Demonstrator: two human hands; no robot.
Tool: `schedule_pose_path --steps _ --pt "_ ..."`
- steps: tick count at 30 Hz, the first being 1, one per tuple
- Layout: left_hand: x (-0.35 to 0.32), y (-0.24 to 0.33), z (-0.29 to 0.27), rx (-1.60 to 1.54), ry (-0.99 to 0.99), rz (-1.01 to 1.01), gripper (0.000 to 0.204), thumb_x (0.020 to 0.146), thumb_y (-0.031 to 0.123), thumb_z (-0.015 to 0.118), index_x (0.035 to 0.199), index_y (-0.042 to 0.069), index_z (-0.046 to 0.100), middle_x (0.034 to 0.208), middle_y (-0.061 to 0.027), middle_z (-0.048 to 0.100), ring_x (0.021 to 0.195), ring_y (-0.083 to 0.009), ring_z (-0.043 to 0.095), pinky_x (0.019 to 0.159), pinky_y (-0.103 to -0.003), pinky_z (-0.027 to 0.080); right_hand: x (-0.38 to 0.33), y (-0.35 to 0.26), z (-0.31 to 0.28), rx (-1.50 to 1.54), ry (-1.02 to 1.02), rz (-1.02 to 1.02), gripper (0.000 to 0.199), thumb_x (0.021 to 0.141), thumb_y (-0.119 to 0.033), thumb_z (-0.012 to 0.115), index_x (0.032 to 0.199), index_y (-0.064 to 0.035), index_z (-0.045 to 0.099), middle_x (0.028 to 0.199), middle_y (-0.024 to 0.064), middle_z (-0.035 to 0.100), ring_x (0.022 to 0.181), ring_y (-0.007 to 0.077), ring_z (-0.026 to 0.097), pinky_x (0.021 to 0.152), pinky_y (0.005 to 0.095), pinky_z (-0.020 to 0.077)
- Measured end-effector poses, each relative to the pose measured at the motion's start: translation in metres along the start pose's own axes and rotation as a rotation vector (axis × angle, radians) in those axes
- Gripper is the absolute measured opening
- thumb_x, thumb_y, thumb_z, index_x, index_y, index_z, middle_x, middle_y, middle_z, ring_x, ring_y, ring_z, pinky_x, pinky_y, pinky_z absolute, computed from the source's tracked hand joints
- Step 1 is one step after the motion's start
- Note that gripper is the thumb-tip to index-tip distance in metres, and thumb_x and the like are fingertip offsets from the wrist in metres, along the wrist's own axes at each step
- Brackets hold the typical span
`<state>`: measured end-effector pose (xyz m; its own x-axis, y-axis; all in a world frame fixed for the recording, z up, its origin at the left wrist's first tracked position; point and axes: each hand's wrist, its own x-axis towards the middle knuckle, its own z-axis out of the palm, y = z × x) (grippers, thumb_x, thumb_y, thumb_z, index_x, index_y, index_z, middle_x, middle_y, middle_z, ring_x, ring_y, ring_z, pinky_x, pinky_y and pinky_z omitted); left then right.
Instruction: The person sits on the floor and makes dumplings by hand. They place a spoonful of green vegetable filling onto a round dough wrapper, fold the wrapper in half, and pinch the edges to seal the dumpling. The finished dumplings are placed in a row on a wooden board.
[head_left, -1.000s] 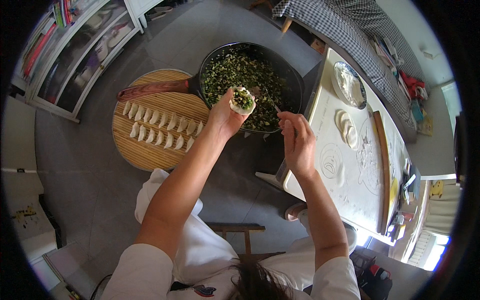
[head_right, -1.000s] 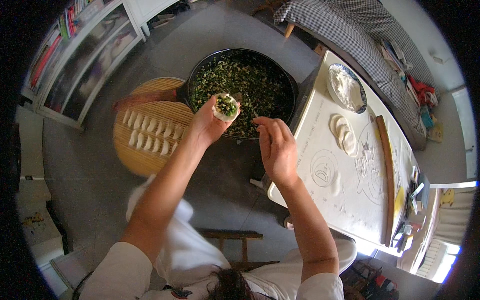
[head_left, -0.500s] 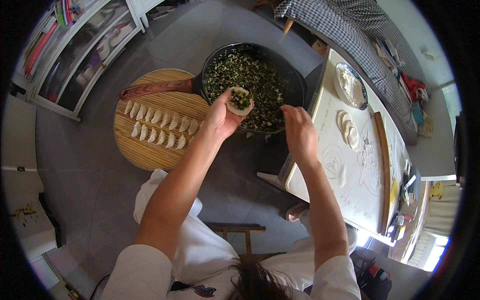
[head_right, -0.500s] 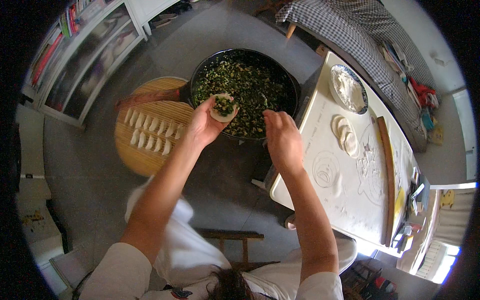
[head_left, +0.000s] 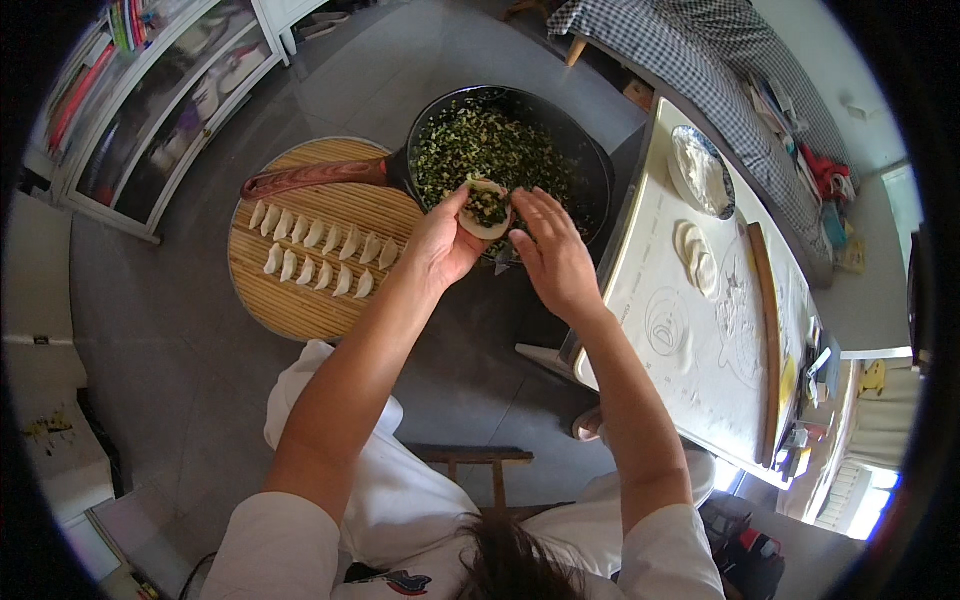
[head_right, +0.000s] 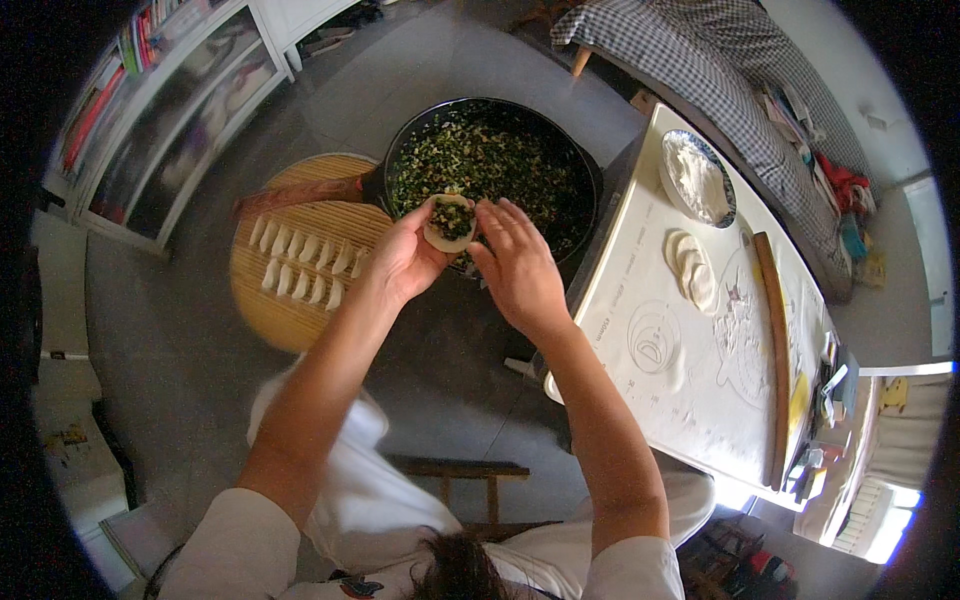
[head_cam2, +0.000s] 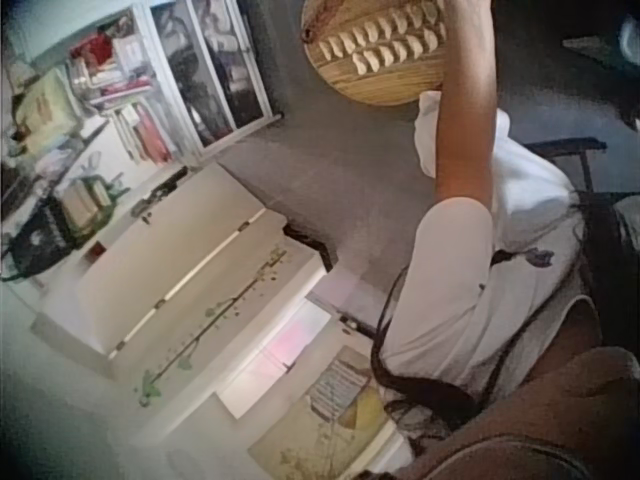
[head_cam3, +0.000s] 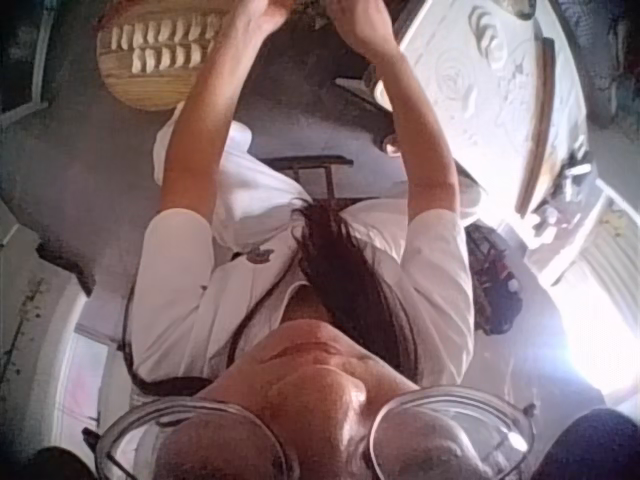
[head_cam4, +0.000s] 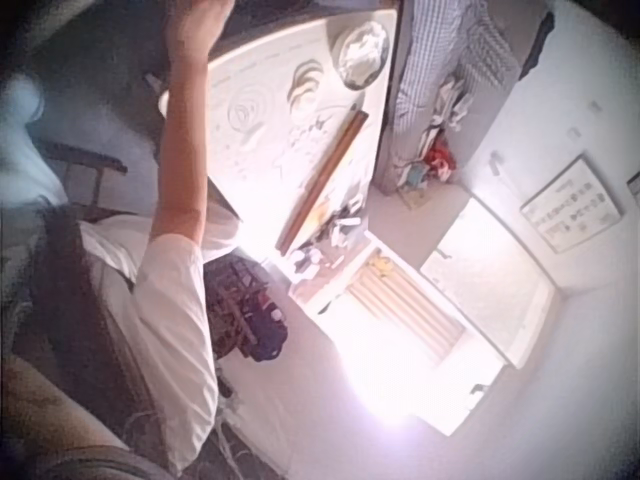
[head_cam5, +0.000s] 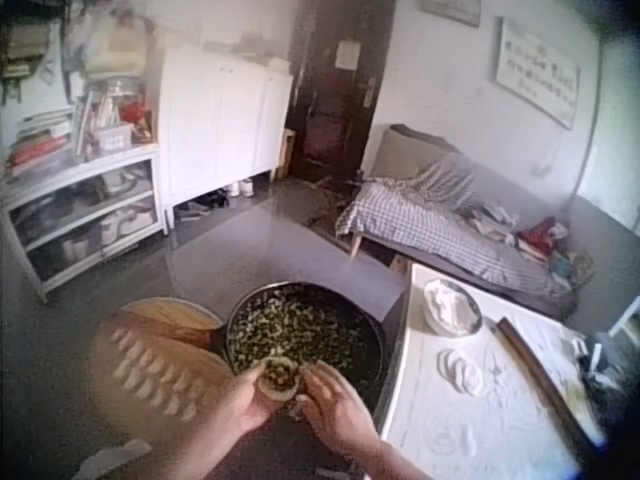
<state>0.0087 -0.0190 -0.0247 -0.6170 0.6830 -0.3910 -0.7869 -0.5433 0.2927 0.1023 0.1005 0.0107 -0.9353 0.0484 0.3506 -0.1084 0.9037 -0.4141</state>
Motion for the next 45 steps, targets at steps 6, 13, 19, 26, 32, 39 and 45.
schedule_pose_path --steps 6,13,19,26,32,39,45 --pt "0.001 -0.002 -0.005 -0.010 -0.087 -0.027 0.027 0.093 0.023 0.031 0.103 0.004 0.047 0.101 -0.0104 0.053 0.096 -0.0185 0.053 0.083 -0.034 0.046 -0.002 -0.010 0.004 0.027 0.040 -0.044 0.034 0.084 -0.018 0.047 0.113 -0.0019 0.048 0.119 0.0122 0.048 0.117 0.0270 0.037 0.099 0.0404 0.0260" --pt "0.004 0.000 -0.008 -0.014 -0.074 -0.012 0.028 0.093 0.023 0.031 0.105 0.002 0.046 0.101 -0.0126 0.053 0.092 -0.0206 0.054 0.081 -0.036 0.047 -0.005 -0.016 0.004 -0.011 0.146 -0.118 0.031 0.080 -0.012 0.052 0.110 -0.0027 0.052 0.113 0.0102 0.052 0.110 0.0299 0.044 0.095 0.0408 0.0311" --pt "-0.005 0.002 0.003 -0.009 -0.091 -0.048 0.027 0.092 0.021 0.033 0.102 0.001 0.048 0.098 -0.0116 0.054 0.090 -0.0197 0.055 0.078 -0.033 0.049 -0.002 -0.003 0.001 0.029 0.211 -0.145 0.023 0.065 -0.004 0.064 0.088 -0.0080 0.061 0.094 0.0050 0.057 0.091 0.0248 0.053 0.072 0.0337 0.0465" --pt "0.002 -0.001 -0.006 0.058 -0.144 -0.028 0.025 0.091 0.021 0.038 0.106 0.005 0.049 0.101 -0.0088 0.055 0.091 -0.0176 0.054 0.078 -0.032 0.047 0.006 0.004 0.004 0.124 0.260 -0.123 0.021 0.063 -0.006 0.067 0.082 -0.0065 0.059 0.090 0.0046 0.058 0.090 0.0251 0.053 0.072 0.0337 0.0464" --pt "0.000 -0.003 -0.003 0.176 -0.146 0.044 0.019 0.089 0.017 0.043 0.102 0.006 0.052 0.094 -0.0062 0.057 0.084 -0.0142 0.055 0.071 -0.030 0.048 0.010 0.005 0.002 0.043 0.175 -0.278 0.020 0.062 -0.007 0.067 0.080 -0.0072 0.057 0.089 0.0056 0.059 0.089 0.0256 0.054 0.072 0.0343 0.0463" --pt "-0.005 -0.002 0.006 0.328 -0.197 0.067 0.020 0.088 0.018 0.046 0.102 0.007 0.054 0.096 -0.0037 0.057 0.083 -0.0104 0.054 0.071 -0.026 0.046 0.013 0.008 0.006 0.170 0.275 -0.155 0.020 0.063 -0.007 0.066 0.081 -0.0071 0.057 0.082 0.0053 0.060 0.085 0.0257 0.055 0.070 0.0342 0.0469" --pt "-0.001 -0.003 0.000 0.405 -0.260 0.114 0.021 0.086 0.016 0.049 0.104 0.006 0.054 0.097 -0.0029 0.058 0.083 -0.0090 0.054 0.070 -0.023 0.046 0.013 0.006 0.001 0.129 0.274 -0.190 0.021 0.062 -0.007 0.067 0.082 -0.0080 0.058 0.084 0.0050 0.060 0.086 0.0255 0.055 0.070 0.0340 0.0468"
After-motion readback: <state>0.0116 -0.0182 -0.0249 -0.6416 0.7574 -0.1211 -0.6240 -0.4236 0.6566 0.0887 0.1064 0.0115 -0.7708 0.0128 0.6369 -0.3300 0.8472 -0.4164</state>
